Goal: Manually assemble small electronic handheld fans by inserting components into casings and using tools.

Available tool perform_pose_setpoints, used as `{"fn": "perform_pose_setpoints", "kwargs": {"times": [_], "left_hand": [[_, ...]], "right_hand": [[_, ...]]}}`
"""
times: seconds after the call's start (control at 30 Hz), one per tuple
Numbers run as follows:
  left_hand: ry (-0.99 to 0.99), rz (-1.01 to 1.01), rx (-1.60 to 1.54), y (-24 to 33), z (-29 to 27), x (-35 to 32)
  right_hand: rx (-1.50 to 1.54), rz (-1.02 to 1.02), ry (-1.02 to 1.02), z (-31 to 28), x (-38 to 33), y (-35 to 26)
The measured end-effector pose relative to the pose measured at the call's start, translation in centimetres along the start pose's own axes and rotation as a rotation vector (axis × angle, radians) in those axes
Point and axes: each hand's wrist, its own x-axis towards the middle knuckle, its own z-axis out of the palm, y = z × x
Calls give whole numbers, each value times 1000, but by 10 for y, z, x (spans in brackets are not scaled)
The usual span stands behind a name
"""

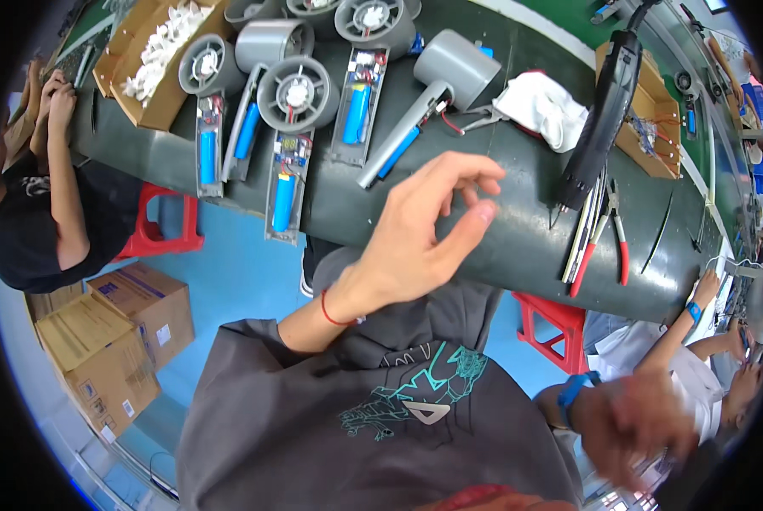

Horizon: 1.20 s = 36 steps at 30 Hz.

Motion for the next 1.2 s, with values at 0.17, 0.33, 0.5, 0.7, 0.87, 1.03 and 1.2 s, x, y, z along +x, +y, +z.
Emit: {"fn": "perform_pose_setpoints", "kwargs": {"times": [0.17, 0.33, 0.5, 0.7, 0.87, 1.03, 1.2], "left_hand": [[14, -50, -44, -3, -7, -3], [28, 8, -45, -1, 0, 2], [-71, 20, -14, 11, -4, -1], [-248, -141, 167, 50, 2, -22], [-304, 46, 113, 64, -11, -31], [-337, -48, -26, 53, -1, -23], [-264, -24, -7, 48, 4, -26]], "right_hand": [[-262, -635, -584, -60, -4, -46], [-72, -367, -436, -14, 10, 11], [-456, 0, -264, -31, 2, 29], [-779, 269, -116, -44, -12, 115], [-900, 424, -495, -7, 8, 36], [-463, -1024, -450, -7, 0, -2], [-603, -708, -596, -48, 4, -26]]}}
